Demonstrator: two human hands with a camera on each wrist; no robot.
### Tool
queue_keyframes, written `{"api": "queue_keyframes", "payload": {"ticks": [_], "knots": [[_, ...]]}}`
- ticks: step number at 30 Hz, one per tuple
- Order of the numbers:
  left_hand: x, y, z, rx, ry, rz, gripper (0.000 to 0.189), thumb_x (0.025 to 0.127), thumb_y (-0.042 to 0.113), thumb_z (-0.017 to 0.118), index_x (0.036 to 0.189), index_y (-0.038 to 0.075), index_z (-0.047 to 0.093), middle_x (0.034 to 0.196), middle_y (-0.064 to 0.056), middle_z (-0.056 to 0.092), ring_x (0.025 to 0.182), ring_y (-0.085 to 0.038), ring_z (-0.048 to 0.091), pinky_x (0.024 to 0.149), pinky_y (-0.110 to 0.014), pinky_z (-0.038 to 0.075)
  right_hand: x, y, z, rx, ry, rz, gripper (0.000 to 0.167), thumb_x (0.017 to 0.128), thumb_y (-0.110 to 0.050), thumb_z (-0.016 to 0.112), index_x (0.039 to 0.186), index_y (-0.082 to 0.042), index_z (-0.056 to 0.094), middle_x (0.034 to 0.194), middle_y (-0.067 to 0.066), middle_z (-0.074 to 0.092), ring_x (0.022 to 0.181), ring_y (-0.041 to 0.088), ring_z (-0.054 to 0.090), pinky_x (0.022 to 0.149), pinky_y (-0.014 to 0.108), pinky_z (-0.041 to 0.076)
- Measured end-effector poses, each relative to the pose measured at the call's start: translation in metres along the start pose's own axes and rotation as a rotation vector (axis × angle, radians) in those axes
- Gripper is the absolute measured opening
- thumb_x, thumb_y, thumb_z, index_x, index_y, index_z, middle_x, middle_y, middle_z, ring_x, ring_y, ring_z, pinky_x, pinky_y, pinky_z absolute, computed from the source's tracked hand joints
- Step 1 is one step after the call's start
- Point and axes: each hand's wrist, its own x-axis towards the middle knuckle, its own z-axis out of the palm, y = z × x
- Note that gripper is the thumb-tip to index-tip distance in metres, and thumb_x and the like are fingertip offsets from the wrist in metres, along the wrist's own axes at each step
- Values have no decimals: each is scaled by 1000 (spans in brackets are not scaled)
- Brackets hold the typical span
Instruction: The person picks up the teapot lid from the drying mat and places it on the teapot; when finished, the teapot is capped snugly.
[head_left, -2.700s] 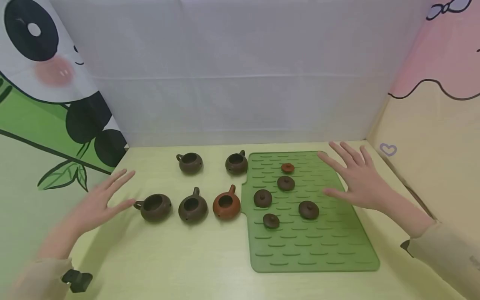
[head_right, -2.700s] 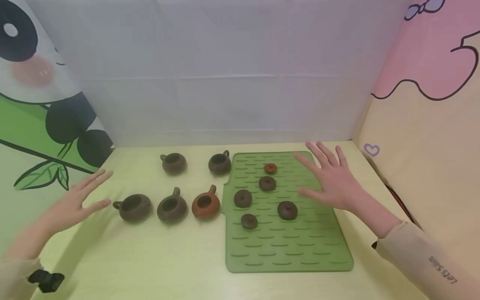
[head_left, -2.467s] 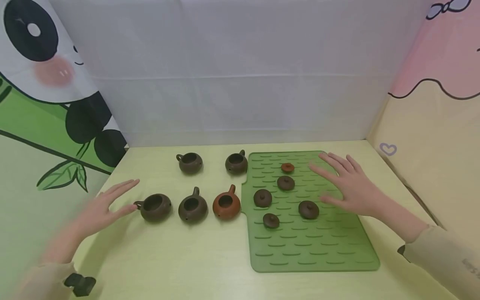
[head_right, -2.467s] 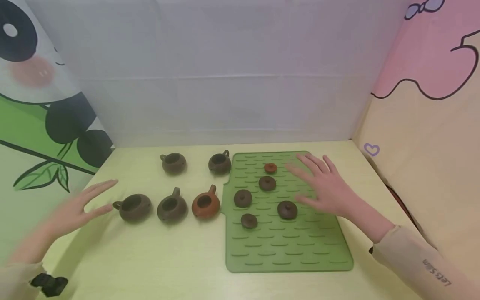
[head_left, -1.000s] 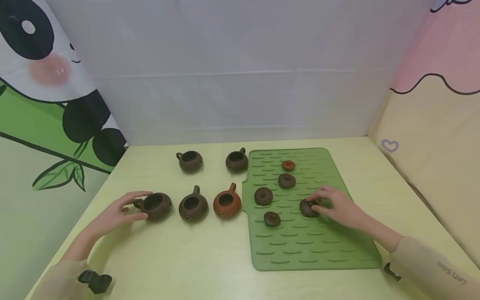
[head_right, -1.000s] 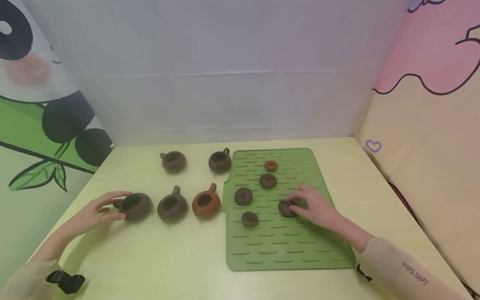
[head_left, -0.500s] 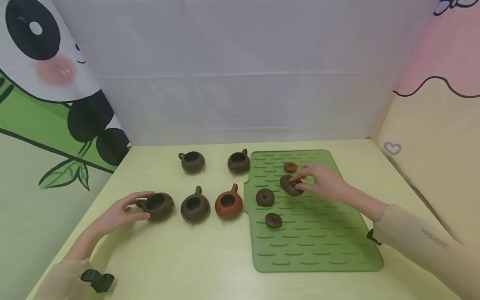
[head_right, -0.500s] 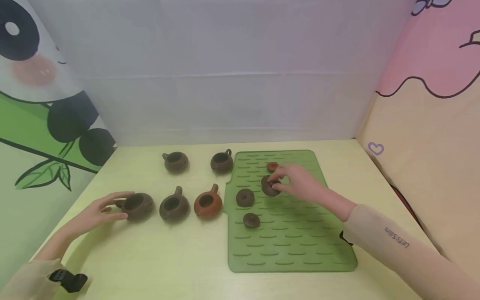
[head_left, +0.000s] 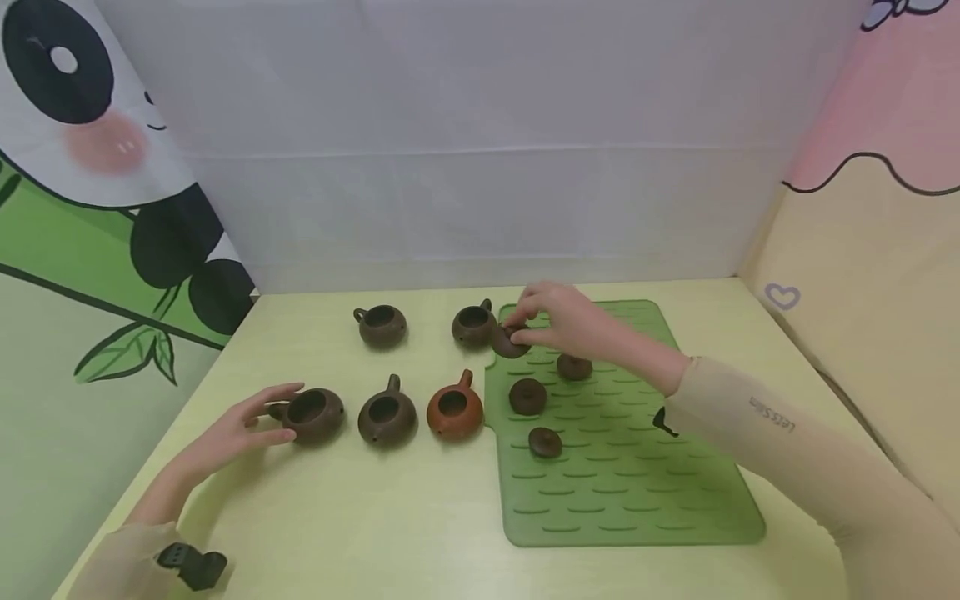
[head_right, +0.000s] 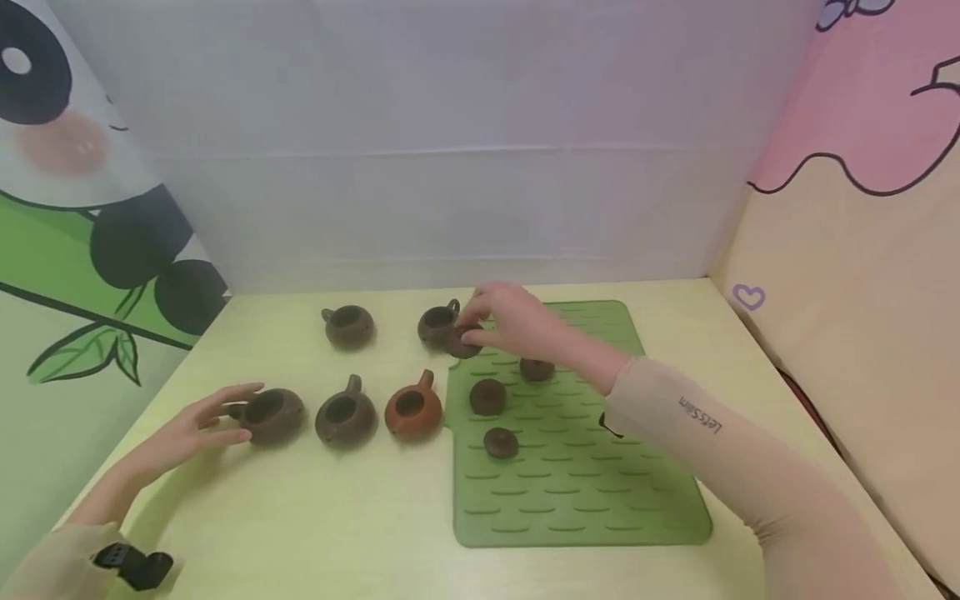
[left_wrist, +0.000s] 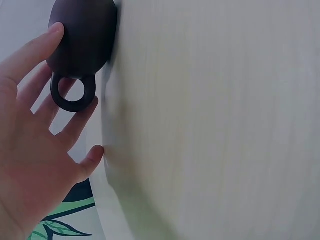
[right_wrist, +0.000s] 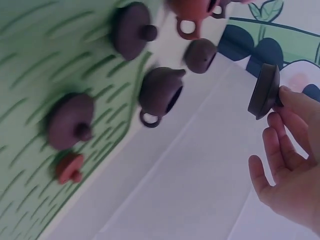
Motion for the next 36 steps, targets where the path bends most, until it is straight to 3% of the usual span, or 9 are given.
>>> {"api": "queue_keyframes", "payload": {"ticks": [9, 16, 22, 31, 36], "knots": [[1, -1, 2, -72, -19, -38, 62, 90, 23, 72, 146, 17, 47, 146, -14, 51, 115, 19, 39, 102, -72, 30, 42, -24, 22, 94, 118, -90, 16, 87, -24, 77, 99, -14, 78, 92, 1, 69, 87, 19, 63, 75, 29, 52], [0, -2, 2, -99, -40, -84, 63, 92, 25, 70, 149, 20, 44, 150, -12, 47, 119, 19, 33, 103, -73, 28, 65, -38, 49, 255, 230, -56, 16, 85, -24, 79, 98, -15, 79, 92, 1, 71, 85, 21, 64, 72, 23, 52], [-1, -3, 2, -125, -42, -74, 62, 93, 22, 68, 150, 19, 42, 150, -12, 46, 120, 18, 33, 103, -71, 28, 85, -59, 75, 352, 315, 16, 20, 85, -29, 78, 102, -18, 79, 92, -3, 70, 80, 15, 58, 72, 21, 48], [-6, -13, 2, -179, -46, -123, 61, 96, 21, 64, 151, 19, 39, 141, 16, 47, 118, 14, 37, 104, -64, 27, 116, -91, 115, 666, 377, 70, 24, 87, -30, 76, 109, -20, 77, 99, -2, 67, 80, 4, 60, 71, 18, 53], [-5, -16, 3, -230, -61, -153, 61, 97, 22, 63, 152, 21, 38, 142, 19, 45, 120, 15, 35, 105, -69, 23, 128, -102, 139, 701, 389, 75, 23, 90, -31, 73, 110, -20, 77, 96, -2, 63, 78, 3, 60, 70, 17, 52]]}}
